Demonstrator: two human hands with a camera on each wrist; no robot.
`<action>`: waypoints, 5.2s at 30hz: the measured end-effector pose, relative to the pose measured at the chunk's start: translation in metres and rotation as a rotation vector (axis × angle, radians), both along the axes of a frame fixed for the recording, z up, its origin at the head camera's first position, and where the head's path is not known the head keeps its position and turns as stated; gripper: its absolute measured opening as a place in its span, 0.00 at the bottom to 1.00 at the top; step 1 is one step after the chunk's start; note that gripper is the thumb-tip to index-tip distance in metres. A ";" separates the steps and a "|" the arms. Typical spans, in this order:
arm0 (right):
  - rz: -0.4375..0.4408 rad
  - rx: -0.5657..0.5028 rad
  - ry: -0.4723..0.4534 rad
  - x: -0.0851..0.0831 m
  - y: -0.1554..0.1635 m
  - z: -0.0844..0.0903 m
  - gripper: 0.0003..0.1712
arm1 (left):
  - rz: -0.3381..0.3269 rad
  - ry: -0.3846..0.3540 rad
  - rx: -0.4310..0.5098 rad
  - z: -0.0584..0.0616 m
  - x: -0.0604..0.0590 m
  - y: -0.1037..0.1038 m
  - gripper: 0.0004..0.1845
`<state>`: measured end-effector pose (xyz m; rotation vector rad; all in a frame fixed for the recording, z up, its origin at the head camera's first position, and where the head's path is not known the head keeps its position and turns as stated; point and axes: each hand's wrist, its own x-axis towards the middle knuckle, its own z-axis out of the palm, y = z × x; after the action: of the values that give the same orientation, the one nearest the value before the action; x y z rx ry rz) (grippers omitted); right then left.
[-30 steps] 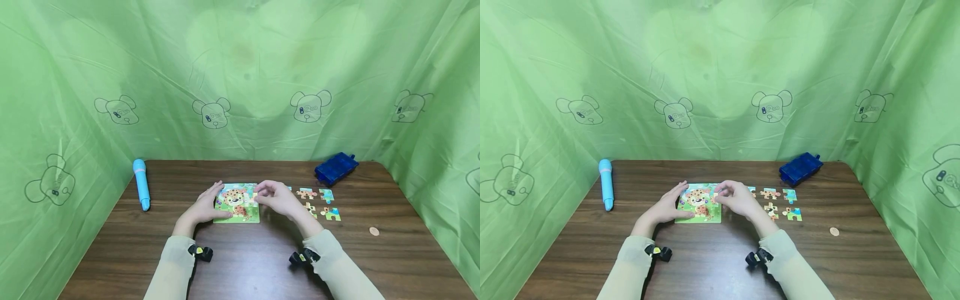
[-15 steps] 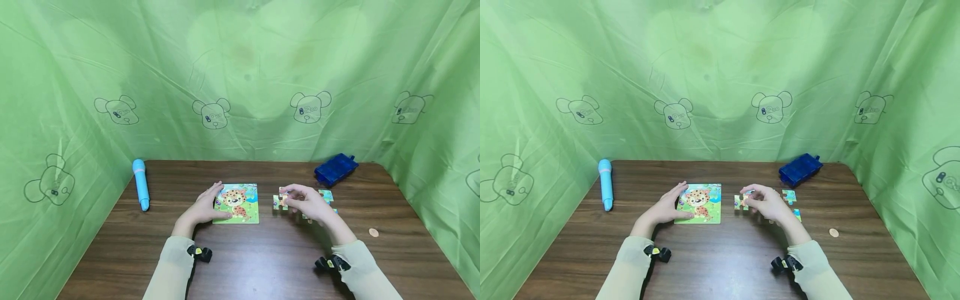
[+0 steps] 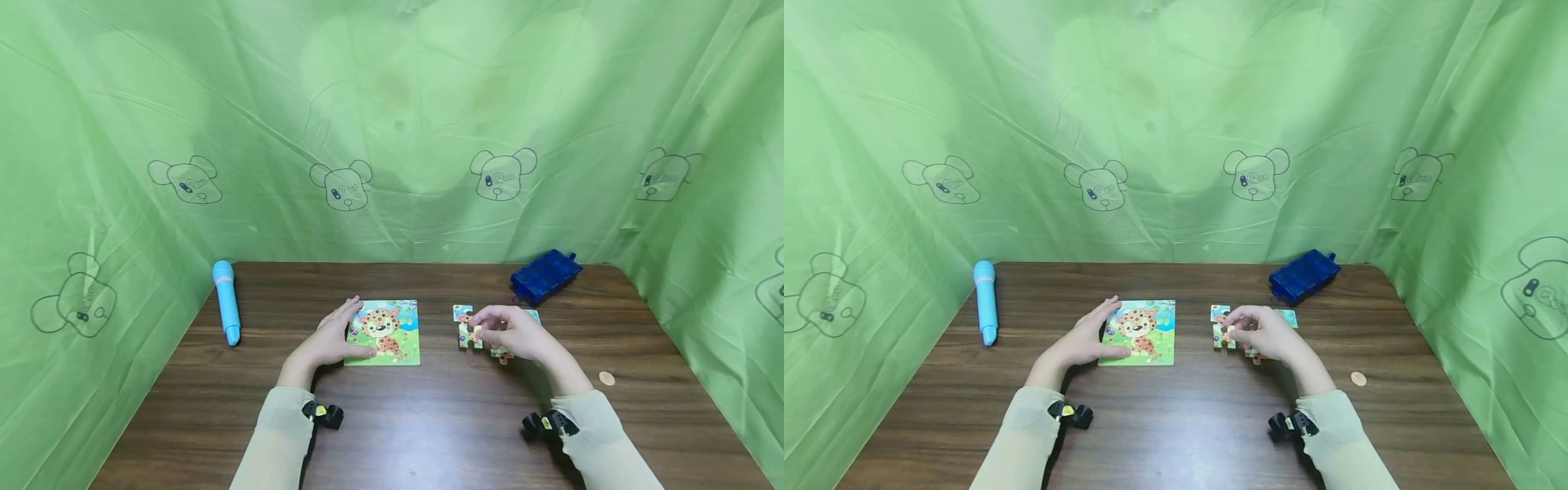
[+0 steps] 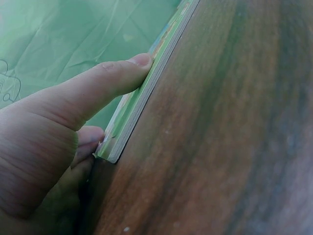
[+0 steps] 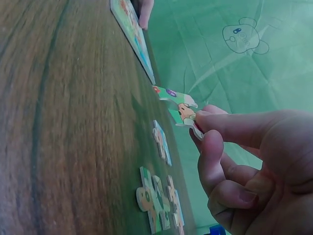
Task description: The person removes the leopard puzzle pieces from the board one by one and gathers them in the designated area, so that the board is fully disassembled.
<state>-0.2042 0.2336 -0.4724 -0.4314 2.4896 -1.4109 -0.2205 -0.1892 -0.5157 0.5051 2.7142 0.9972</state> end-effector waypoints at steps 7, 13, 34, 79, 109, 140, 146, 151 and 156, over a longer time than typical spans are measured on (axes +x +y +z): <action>0.023 0.001 0.022 -0.003 -0.003 -0.008 0.09 | 0.005 -0.009 -0.018 -0.005 -0.001 -0.002 0.65; 0.031 0.071 0.092 -0.003 -0.006 -0.011 0.06 | 0.005 -0.001 -0.014 -0.007 -0.002 -0.003 0.65; -0.029 0.219 0.122 0.000 -0.011 -0.022 0.06 | -0.007 0.005 -0.020 -0.009 -0.003 -0.002 0.65; -0.023 0.248 0.253 -0.003 -0.011 -0.012 0.03 | -0.015 0.005 -0.017 -0.006 -0.004 -0.001 0.64; -0.050 0.081 0.121 0.015 -0.128 -0.018 0.26 | -0.022 -0.001 -0.015 -0.007 -0.003 0.000 0.64; -0.040 0.086 0.041 0.010 -0.134 -0.037 0.32 | -0.024 0.005 -0.012 -0.007 -0.004 -0.002 0.63; -0.042 0.069 0.027 0.011 -0.135 -0.037 0.31 | -0.028 0.014 -0.026 -0.008 -0.005 -0.001 0.63; -0.039 0.074 0.029 0.011 -0.135 -0.036 0.31 | -0.026 0.011 -0.023 -0.008 -0.005 -0.001 0.62; -0.035 0.080 0.029 0.011 -0.135 -0.035 0.31 | -0.021 0.009 -0.026 -0.008 -0.005 -0.001 0.61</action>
<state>-0.1930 0.0984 -0.5072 -0.3968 2.5781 -1.3217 -0.2255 -0.1898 -0.5234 0.5329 2.7200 0.9559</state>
